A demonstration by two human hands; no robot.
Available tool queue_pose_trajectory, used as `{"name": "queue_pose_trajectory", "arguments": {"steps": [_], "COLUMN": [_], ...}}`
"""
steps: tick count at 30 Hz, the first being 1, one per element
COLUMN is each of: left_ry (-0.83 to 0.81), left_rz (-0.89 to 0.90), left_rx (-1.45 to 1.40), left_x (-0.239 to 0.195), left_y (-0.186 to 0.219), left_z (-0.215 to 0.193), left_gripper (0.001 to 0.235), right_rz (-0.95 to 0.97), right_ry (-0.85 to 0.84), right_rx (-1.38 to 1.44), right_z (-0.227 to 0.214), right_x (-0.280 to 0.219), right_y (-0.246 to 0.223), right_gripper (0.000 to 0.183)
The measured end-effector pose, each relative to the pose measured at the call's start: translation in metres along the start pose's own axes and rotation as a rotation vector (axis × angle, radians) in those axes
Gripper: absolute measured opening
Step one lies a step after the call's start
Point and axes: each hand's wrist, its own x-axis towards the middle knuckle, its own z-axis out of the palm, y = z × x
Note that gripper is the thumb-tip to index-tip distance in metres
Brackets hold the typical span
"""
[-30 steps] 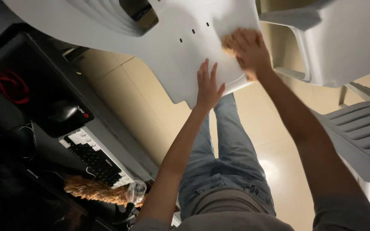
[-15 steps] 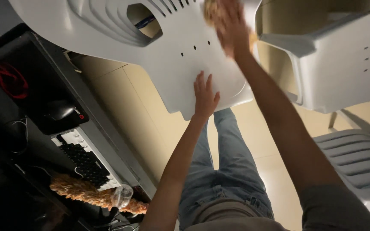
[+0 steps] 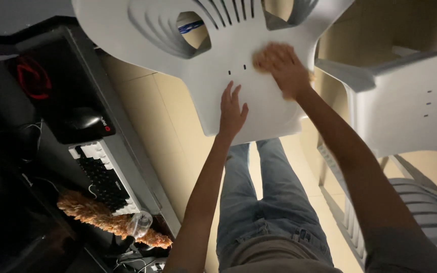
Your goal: The person repeatedly lifts white plastic chairs from a stack, wipes the underside and seat with a cloth, and returns them to the stack. The task is performed in a room with a desk and computer equipment visible in the background.
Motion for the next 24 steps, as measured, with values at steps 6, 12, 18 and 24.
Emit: {"name": "queue_pose_trajectory", "arguments": {"steps": [6,12,18,24], "left_ry": [0.101,0.162,0.311,0.604], "left_rz": [-0.034,-0.066,0.062,0.249], "left_rx": [-0.070,-0.094,-0.175,-0.286], "left_x": [0.021,0.033,0.059,0.078], "left_y": [-0.006,-0.006,0.041,0.100], "left_z": [-0.017,-0.025,-0.094,-0.169], "left_gripper": [0.062,0.061,0.063,0.055], "right_rz": [-0.145,-0.467,-0.748,-0.767], "right_ry": [-0.120,0.112,0.540,0.808], "right_rx": [-0.047,0.410,-0.032,-0.428], "right_z": [-0.031,0.028,-0.052,-0.218], "right_x": [0.105,0.128,0.148,0.162], "right_y": [-0.027,-0.041,-0.007,0.022], "right_gripper": [0.105,0.088,0.060,0.053]}}
